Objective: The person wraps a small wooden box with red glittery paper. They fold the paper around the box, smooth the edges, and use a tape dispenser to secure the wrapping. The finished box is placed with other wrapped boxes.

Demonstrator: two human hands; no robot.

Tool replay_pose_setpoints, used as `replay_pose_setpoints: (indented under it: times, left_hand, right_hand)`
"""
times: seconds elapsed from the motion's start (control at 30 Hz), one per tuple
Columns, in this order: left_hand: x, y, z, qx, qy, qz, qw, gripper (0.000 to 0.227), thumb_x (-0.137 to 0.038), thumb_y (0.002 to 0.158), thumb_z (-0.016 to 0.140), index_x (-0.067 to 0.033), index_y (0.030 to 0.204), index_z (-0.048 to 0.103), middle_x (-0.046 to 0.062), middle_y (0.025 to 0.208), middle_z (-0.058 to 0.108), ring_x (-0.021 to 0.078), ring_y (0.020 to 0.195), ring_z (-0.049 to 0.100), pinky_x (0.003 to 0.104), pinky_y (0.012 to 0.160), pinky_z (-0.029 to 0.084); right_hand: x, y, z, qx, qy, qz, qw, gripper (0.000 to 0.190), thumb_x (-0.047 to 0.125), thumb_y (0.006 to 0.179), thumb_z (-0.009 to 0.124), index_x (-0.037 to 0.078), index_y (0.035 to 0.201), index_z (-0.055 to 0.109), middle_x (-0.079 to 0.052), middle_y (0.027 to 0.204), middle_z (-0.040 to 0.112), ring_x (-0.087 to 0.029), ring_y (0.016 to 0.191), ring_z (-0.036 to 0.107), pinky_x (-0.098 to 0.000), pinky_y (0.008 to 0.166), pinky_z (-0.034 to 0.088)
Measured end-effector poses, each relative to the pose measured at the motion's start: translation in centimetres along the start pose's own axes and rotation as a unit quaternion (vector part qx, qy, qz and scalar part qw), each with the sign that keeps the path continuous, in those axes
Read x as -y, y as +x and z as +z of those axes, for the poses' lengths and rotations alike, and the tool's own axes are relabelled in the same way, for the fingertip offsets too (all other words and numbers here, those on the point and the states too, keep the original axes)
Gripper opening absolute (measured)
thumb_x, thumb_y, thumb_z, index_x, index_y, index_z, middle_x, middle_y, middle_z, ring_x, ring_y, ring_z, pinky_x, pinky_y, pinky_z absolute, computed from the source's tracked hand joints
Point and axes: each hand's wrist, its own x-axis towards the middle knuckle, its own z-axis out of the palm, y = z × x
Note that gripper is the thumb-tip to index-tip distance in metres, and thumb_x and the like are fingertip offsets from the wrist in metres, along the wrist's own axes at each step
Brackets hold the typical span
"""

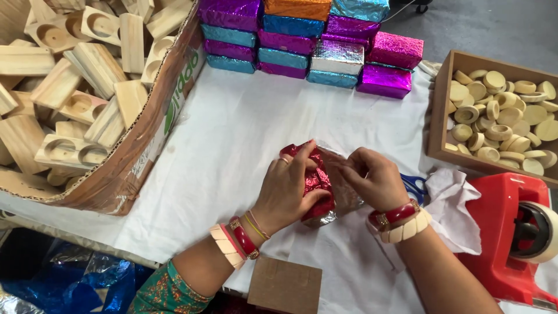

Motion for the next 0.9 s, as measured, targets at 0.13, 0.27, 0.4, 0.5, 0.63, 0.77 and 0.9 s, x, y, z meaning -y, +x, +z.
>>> replay_pose_setpoints:
  times: [0.13, 0.27, 0.4, 0.5, 0.63, 0.77, 0.9]
  left_hand:
    - [0.1, 0.1, 0.3, 0.000, 0.032, -0.002, 0.999, 0.104, -0.031, 0.077, 0.089, -0.0052, 0.155, 0.025, 0.006, 0.120, 0.065, 0.0269, 0.109, 0.058, 0.046, 0.097, 0.040]
    - [0.0, 0.1, 0.5, -0.001, 0.046, -0.013, 0.999, 0.104, -0.028, 0.076, 0.087, -0.0038, 0.155, 0.025, 0.011, 0.125, 0.062, 0.0304, 0.115, 0.054, 0.048, 0.098, 0.039]
    - [0.1, -0.1, 0.7, -0.007, 0.036, -0.023, 0.999, 0.101, -0.020, 0.078, 0.084, -0.0023, 0.156, 0.022, 0.016, 0.128, 0.059, 0.0341, 0.118, 0.053, 0.049, 0.101, 0.039]
    - [0.1, 0.0, 0.7, -0.027, 0.018, -0.002, 0.999, 0.103, -0.017, 0.078, 0.081, -0.0007, 0.158, 0.017, 0.021, 0.136, 0.051, 0.0388, 0.125, 0.051, 0.051, 0.111, 0.037]
    - [0.4, -0.3, 1.2, -0.051, -0.009, 0.006, 0.999, 0.106, -0.019, 0.080, 0.082, -0.0007, 0.159, 0.014, 0.025, 0.143, 0.043, 0.0418, 0.131, 0.048, 0.050, 0.117, 0.037]
    - [0.4, -0.2, 0.6, -0.054, -0.060, -0.004, 0.997, 0.106, -0.021, 0.077, 0.083, -0.0045, 0.157, 0.016, 0.023, 0.143, 0.039, 0.0424, 0.133, 0.043, 0.049, 0.116, 0.037]
    - [1.5, 0.5, -1.3, -0.043, -0.080, 0.000, 0.996, 0.085, -0.016, 0.072, 0.077, -0.0094, 0.147, 0.037, 0.019, 0.144, 0.040, 0.0416, 0.133, 0.040, 0.052, 0.116, 0.035]
  right_hand:
    - [2.2, -0.9, 0.8, 0.039, 0.117, 0.063, 0.990, 0.014, 0.014, 0.089, 0.074, 0.002, 0.091, 0.068, -0.002, 0.071, 0.068, -0.007, 0.062, 0.060, -0.0250, 0.055, 0.050]
    - [3.1, -1.1, 1.8, 0.063, 0.219, 0.110, 0.967, 0.011, 0.011, 0.090, 0.072, 0.001, 0.091, 0.068, -0.003, 0.071, 0.067, -0.008, 0.058, 0.058, -0.0245, 0.050, 0.048]
    - [3.1, -1.1, 2.5, 0.073, 0.256, 0.095, 0.959, 0.012, 0.010, 0.090, 0.073, -0.001, 0.093, 0.071, -0.003, 0.076, 0.071, -0.007, 0.065, 0.065, -0.0237, 0.056, 0.054]
    - [3.3, -1.3, 2.4, 0.071, 0.258, 0.086, 0.960, 0.013, 0.009, 0.090, 0.071, -0.002, 0.097, 0.073, -0.003, 0.079, 0.074, -0.008, 0.069, 0.069, -0.0237, 0.061, 0.058]
    - [2.7, -1.2, 3.0, 0.080, 0.248, 0.077, 0.962, 0.015, 0.010, 0.090, 0.071, -0.001, 0.099, 0.075, -0.004, 0.083, 0.076, -0.009, 0.072, 0.071, -0.0244, 0.065, 0.060]
    - [3.3, -1.6, 3.1, 0.085, 0.188, -0.008, 0.978, 0.022, 0.016, 0.095, 0.065, 0.001, 0.103, 0.079, -0.007, 0.093, 0.073, -0.014, 0.082, 0.071, -0.0284, 0.072, 0.058]
    - [4.2, -2.4, 2.7, 0.069, 0.053, -0.125, 0.988, 0.025, 0.013, 0.092, 0.063, 0.005, 0.108, 0.079, -0.012, 0.096, 0.068, -0.023, 0.085, 0.069, -0.0329, 0.077, 0.055]
